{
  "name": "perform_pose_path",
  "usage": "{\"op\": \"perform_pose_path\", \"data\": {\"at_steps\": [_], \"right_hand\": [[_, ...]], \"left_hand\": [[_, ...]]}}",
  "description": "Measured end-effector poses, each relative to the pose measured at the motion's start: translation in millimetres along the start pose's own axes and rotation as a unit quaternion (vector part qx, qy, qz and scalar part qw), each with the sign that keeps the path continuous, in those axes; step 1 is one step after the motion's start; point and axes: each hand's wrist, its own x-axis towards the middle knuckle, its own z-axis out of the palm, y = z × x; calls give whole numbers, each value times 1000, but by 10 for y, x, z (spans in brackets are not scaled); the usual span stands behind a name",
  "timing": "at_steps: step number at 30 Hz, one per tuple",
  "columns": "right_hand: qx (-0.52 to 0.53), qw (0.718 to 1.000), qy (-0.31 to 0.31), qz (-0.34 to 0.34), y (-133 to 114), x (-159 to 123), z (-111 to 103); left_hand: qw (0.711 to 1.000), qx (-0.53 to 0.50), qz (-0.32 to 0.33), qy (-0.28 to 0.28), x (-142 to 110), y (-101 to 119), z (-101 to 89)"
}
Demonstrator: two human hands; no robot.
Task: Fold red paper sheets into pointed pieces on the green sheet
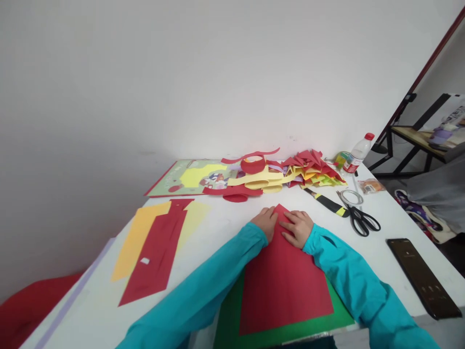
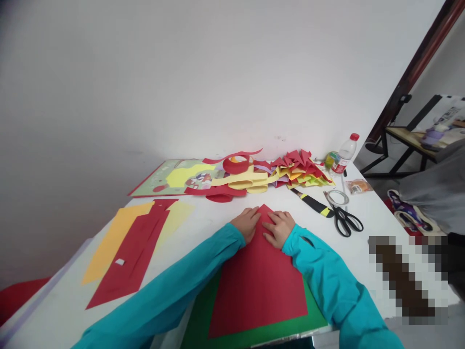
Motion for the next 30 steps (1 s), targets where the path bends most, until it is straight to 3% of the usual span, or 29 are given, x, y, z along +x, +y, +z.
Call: {"op": "perform_pose_path", "data": {"at_steps": [7,18,30], "right_hand": [[2,1000,0,-4,-17,14,-45],[-12,999,-49,15,-87,66,-195],[-10,998,-57,9,-83,69,-165]], "left_hand": [[1000,-10,-12,-16,117,-35,-58],[998,-45,-46,-16,180,-50,-92],[995,-73,-61,-10,160,-66,-62]]}}
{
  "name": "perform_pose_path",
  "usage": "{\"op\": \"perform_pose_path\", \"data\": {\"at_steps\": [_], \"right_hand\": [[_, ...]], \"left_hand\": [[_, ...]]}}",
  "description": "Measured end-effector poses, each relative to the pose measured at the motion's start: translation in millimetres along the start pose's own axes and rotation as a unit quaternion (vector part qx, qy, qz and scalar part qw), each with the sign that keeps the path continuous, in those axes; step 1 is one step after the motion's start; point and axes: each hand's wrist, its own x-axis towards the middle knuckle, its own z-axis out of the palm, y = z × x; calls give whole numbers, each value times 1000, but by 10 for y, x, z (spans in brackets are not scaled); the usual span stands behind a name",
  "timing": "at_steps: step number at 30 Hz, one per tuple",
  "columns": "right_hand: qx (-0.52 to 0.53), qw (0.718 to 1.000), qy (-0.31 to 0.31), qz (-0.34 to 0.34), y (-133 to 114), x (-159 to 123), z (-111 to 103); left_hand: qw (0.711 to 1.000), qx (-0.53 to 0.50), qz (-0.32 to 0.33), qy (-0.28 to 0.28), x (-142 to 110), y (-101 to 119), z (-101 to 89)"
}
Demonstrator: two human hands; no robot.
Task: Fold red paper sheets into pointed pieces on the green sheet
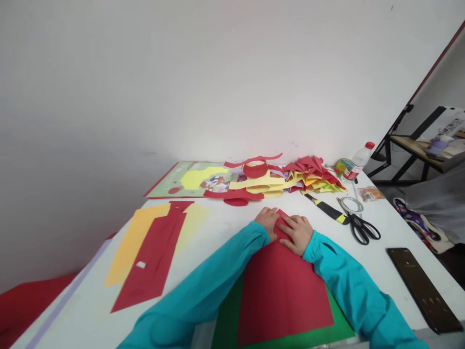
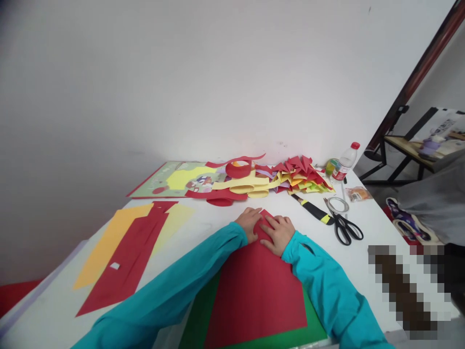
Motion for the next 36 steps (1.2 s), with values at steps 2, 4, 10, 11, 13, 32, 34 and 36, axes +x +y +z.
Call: {"op": "perform_pose_path", "data": {"at_steps": [2,4,10,11,13,32,34,36], "right_hand": [[-3,1000,0,1,2,0,0],[-5,1000,2,1,4,0,-1],[-7,1000,3,0,1,4,-5],[-7,1000,2,-1,0,6,-6],[-6,1000,0,-2,-2,11,-8],[0,1000,-8,6,-15,8,-29],[-1,1000,-9,7,-15,9,-35],[-1,1000,-9,5,-13,10,-39]], "left_hand": [[1000,-4,0,-4,13,-20,-2],[1000,-6,3,-8,30,-46,-6],[999,-5,24,-20,82,-84,-15],[999,-4,27,-20,80,-81,-16],[999,-3,34,-17,63,-67,-18],[997,54,45,-18,-70,146,-128],[997,60,53,-16,-68,165,-147],[996,64,59,-12,-63,174,-161]]}}
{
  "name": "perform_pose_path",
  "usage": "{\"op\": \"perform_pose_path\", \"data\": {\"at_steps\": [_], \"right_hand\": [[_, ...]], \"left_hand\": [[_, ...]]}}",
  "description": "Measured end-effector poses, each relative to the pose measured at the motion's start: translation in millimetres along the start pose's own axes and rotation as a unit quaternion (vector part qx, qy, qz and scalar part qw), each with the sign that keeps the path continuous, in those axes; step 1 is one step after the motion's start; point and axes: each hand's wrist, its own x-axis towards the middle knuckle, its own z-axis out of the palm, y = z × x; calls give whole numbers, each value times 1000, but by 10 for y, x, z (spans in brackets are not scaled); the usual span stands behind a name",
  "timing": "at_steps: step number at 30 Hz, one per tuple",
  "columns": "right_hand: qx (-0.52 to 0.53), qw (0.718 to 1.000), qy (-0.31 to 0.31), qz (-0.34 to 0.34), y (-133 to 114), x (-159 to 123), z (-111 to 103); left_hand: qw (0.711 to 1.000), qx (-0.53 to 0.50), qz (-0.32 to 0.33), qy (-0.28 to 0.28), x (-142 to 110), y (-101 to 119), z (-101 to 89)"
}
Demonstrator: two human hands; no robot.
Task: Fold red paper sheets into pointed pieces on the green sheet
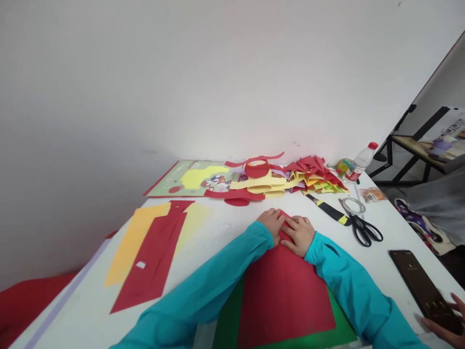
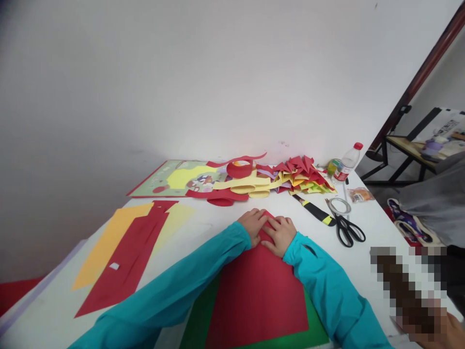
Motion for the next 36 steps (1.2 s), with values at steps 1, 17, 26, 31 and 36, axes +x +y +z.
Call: {"op": "perform_pose_path", "data": {"at_steps": [1,17,26,31,36], "right_hand": [[0,1000,0,-2,1,0,0],[-5,1000,3,10,48,4,100],[10,1000,-2,11,56,4,110],[14,1000,5,13,49,-6,93],[9,1000,4,5,66,-6,112]], "left_hand": [[1000,1,2,3,4,-4,-4],[997,-8,7,71,-440,-163,320],[983,22,22,178,-890,-285,523],[976,17,31,217,-1131,-296,517],[974,10,24,224,-1268,-283,481]]}}
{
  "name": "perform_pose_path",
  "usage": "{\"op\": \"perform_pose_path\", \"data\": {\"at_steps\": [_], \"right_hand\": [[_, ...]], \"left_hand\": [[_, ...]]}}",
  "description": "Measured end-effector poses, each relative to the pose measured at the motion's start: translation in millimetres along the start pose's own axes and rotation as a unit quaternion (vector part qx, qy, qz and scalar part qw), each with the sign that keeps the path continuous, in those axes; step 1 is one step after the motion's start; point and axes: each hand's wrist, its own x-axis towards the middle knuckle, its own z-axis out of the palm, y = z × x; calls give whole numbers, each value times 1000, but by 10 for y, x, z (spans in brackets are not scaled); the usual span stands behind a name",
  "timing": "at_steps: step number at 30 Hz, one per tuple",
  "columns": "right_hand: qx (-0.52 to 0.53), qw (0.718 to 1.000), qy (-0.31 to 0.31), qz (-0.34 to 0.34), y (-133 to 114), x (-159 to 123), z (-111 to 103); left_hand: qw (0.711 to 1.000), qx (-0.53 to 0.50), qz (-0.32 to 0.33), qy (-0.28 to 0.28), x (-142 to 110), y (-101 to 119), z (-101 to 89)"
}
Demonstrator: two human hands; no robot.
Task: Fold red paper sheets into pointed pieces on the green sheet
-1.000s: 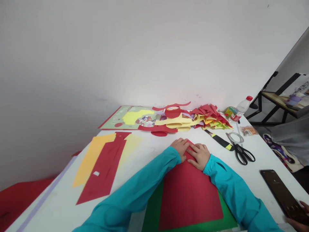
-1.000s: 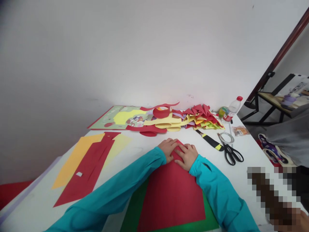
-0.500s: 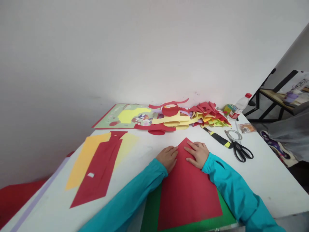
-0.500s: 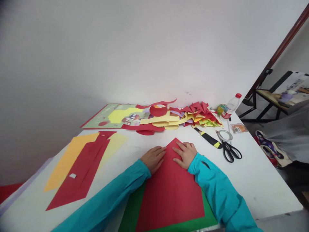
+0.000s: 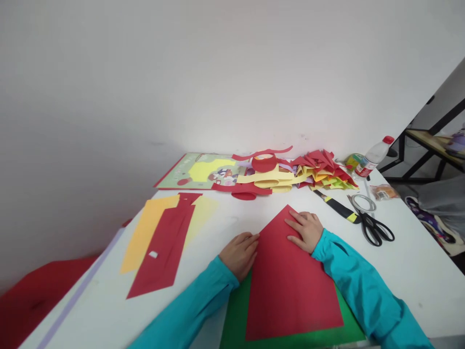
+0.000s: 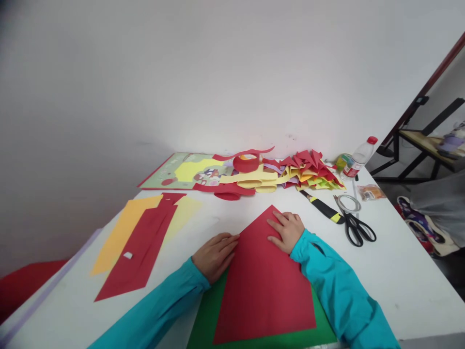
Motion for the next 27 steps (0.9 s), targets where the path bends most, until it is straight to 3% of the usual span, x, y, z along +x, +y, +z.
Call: {"op": "perform_pose_path", "data": {"at_steps": [6,12,16,21,27], "right_hand": [[-1,1000,8,-4,14,4,30],[-2,1000,8,-6,11,1,25],[1,1000,4,-4,9,5,19],[8,1000,15,-7,14,-4,26],[100,990,100,5,82,-43,114]], "left_hand": [[998,-29,-26,-39,-15,-1,-125],[992,-60,-25,-107,317,-57,-245],[979,-65,-90,-169,701,-50,-170],[971,-66,-95,-208,1145,-38,-38],[947,-45,-167,-270,1344,-46,103]]}}
